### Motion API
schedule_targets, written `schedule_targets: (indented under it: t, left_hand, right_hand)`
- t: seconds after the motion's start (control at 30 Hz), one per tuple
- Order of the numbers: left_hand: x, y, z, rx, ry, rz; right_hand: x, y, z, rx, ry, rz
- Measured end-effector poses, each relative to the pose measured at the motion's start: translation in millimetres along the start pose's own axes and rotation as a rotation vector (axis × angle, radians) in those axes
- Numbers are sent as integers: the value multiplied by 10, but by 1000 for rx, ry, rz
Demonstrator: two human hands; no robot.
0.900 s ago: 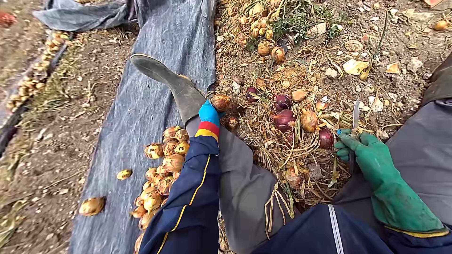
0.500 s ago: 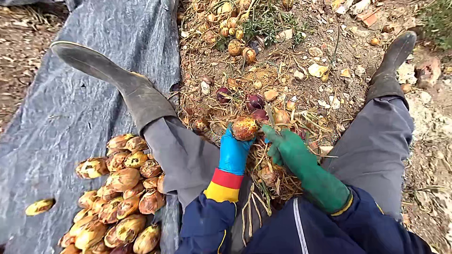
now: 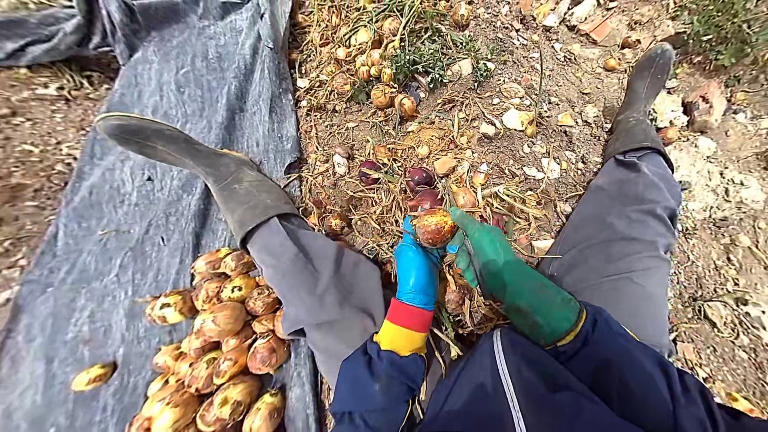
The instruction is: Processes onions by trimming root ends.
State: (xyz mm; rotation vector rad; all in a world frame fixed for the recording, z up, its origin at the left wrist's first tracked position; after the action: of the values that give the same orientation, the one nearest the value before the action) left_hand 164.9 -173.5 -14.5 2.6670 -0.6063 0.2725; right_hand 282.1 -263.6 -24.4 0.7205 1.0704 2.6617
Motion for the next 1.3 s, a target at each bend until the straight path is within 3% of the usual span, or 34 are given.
schedule_targets:
  t: [0.07,0.13,0.27,0.4,0.5,0.6,0.73,0.83,0.97,1.13,1.3]
  left_hand:
    - [242,100,-29,-7,263,98]
    - [413,234,-53,1,312,170]
    - [378,258,-33,45,120,114]
    - [68,149,-61,63,-202,11]
    - [-57,110,-250,21,-399,104]
    - [85,225,-576,44,-635,266]
    - [303,348,-687,103,-617,453]
    - [380,373,-501,123,-454,493]
    - [433,285,-348,77,-352,594]
    - [525,302,-382,22,-567,639]
    - [340,148,-489,15,-769,537]
  right_hand:
    - [-31,4,5,3,-27,-17]
    - [-76,5,2,15,-46,-34]
    - [-121,-1,-37,28,-117,-21]
    - [-8,89,-71,13,-231,97]
    - [-69,165,1,-27,-122,99]
    - [-147,183,48,-60,58,85]
    - [-135,211,48,-80,28,40]
    - [-210,85,-131,2,-56,-89]
    - [-285,68,-195,15,-9,-105]
    - [-337,81,-139,-23,49,-135]
    - [-470,92,-49,-71,181,-152]
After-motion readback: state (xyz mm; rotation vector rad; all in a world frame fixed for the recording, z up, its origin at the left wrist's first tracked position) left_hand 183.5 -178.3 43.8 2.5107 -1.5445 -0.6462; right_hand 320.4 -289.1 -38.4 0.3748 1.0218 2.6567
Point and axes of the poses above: each hand's wrist, its own y-axis away from the middle knuckle, its own x-axis out of the palm, z = x × y, the point moved 10 cm from there along -y, towards the middle knuckle, and after that the axes turned 13 degrees about z, right-handed, at the moved point
